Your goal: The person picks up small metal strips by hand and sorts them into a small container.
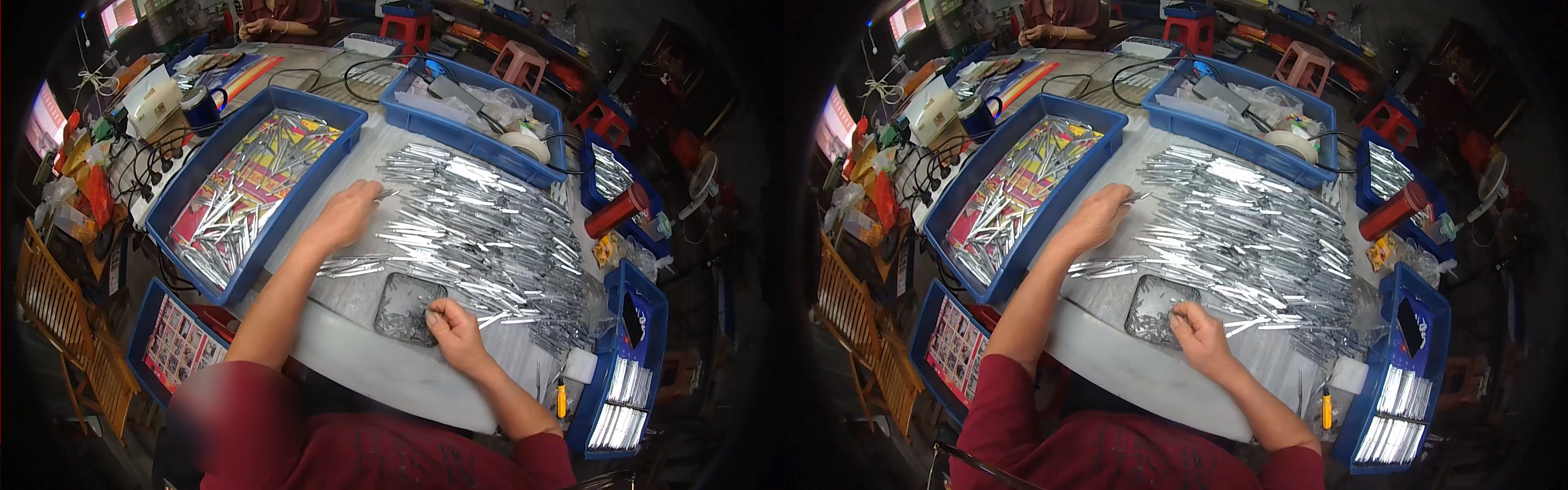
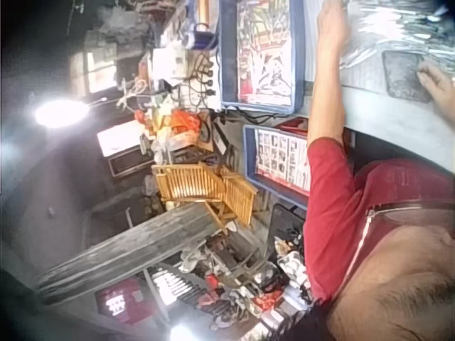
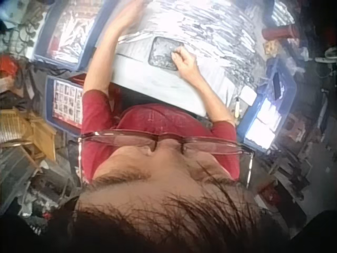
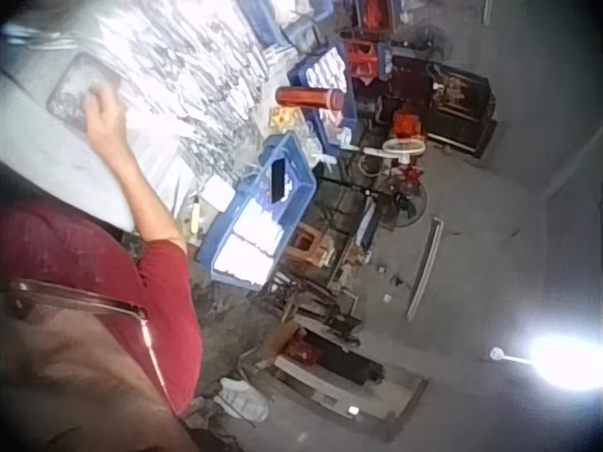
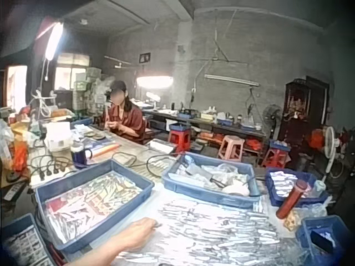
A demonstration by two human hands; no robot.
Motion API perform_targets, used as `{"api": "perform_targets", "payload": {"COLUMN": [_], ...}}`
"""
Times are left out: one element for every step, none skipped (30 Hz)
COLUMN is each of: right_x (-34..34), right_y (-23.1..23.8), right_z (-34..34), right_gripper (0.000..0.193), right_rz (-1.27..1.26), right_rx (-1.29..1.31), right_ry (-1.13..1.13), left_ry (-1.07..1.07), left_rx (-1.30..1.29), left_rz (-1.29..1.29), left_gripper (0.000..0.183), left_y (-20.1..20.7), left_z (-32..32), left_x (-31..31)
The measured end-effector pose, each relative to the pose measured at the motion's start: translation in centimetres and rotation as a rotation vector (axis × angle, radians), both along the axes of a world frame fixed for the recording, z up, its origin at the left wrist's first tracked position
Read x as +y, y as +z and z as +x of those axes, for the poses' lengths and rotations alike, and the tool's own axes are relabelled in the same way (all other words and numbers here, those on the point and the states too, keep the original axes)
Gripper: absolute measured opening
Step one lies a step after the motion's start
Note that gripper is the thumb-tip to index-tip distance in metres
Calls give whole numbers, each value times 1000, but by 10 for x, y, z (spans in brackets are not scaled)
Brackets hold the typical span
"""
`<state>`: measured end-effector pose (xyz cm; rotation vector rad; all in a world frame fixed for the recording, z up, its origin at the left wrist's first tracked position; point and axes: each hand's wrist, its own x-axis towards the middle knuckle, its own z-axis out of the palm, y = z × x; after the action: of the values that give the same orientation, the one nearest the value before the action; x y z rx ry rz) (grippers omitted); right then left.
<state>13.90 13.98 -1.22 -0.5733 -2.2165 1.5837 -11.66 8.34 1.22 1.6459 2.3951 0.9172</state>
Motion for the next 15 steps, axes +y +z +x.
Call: {"api": "perform_targets", "payload": {"right_x": [-1,-1,-1,1,1,3,4,4,5,5,6,6,6,5,6], "right_y": [0,1,1,1,-1,-3,-4,-4,-5,-4,-4,-3,-2,-1,-2], "right_z": [0,0,0,0,0,0,1,1,0,0,0,-1,-1,-1,-1], "right_gripper": [13,13,13,12,12,11,10,10,10,10,11,11,11,11,11], "right_rz": [2,0,-3,2,1,-20,-40,-13,-16,-16,-16,-21,-4,12,8], "right_rx": [9,2,-7,-10,-6,3,12,18,19,21,24,25,31,38,36], "right_ry": [1,4,8,10,8,14,20,15,11,13,17,16,17,18,17], "left_ry": [1,0,-2,-5,-13,-27,-34,-37,-39,-42,-58,-72,-72,-96,-122], "left_rx": [9,23,36,40,58,74,74,95,115,116,127,138,138,155,171], "left_rz": [2,-34,-71,-72,-51,-30,-31,-63,-96,-99,-81,-63,-68,-52,-34], "left_gripper": [20,25,30,30,33,35,35,37,38,38,37,37,37,36,35], "left_y": [-4,-9,-15,-21,-27,-26,-24,-22,-19,-18,-18,-17,-18,-20,-21], "left_z": [-6,-11,-17,-22,-27,-27,-28,-28,-28,-28,-29,-29,-30,-32,-32], "left_x": [13,25,36,47,56,66,74,81,86,92,96,99,101,104,106]}}
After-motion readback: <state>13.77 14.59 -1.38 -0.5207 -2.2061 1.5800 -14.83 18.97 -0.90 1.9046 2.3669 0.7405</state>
